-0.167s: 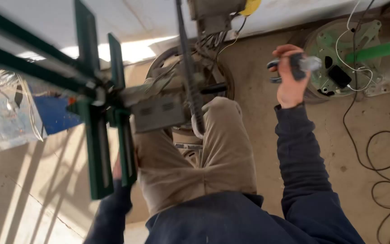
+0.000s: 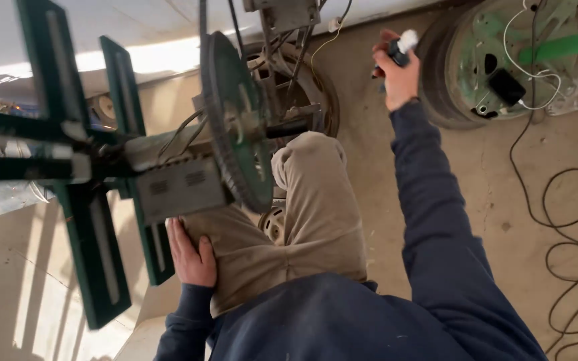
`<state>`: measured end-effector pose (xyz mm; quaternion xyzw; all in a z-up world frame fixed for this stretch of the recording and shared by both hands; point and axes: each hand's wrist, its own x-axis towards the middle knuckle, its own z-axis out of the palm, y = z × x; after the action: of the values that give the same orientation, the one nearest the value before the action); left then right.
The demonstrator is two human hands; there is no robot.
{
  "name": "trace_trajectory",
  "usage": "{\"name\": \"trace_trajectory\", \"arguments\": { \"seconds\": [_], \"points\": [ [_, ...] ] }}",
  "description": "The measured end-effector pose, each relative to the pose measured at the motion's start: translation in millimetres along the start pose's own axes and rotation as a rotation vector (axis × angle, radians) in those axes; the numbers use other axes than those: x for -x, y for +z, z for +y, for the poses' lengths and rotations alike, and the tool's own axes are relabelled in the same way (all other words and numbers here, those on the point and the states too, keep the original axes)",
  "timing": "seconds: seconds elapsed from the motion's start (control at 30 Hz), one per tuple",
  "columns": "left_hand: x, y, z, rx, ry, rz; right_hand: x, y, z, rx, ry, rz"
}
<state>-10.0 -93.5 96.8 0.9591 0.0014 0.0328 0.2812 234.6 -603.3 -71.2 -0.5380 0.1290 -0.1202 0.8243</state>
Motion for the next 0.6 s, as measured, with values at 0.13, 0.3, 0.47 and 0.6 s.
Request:
{"name": "trace_trajectory", "arguments": {
  "seconds": [0.13,0.3,0.47,0.6],
  "points": [
    [15,13,-33,-0.163,-0.086,-0.039,-77,2,70,-0.024,0.111,0.117],
    [36,16,-67,-0.197,0.005,-0.154,-105,12,134,-0.050,0.070,0.045],
    [22,2,-3,-0.056,-0.069,-0.116,-60,6,86,-0.286,0.003,0.037],
    [8,-6,46,-0.021,0.122,-0.015,35,2,-9,-0.172,0.106,-0.012]
  ]
}}
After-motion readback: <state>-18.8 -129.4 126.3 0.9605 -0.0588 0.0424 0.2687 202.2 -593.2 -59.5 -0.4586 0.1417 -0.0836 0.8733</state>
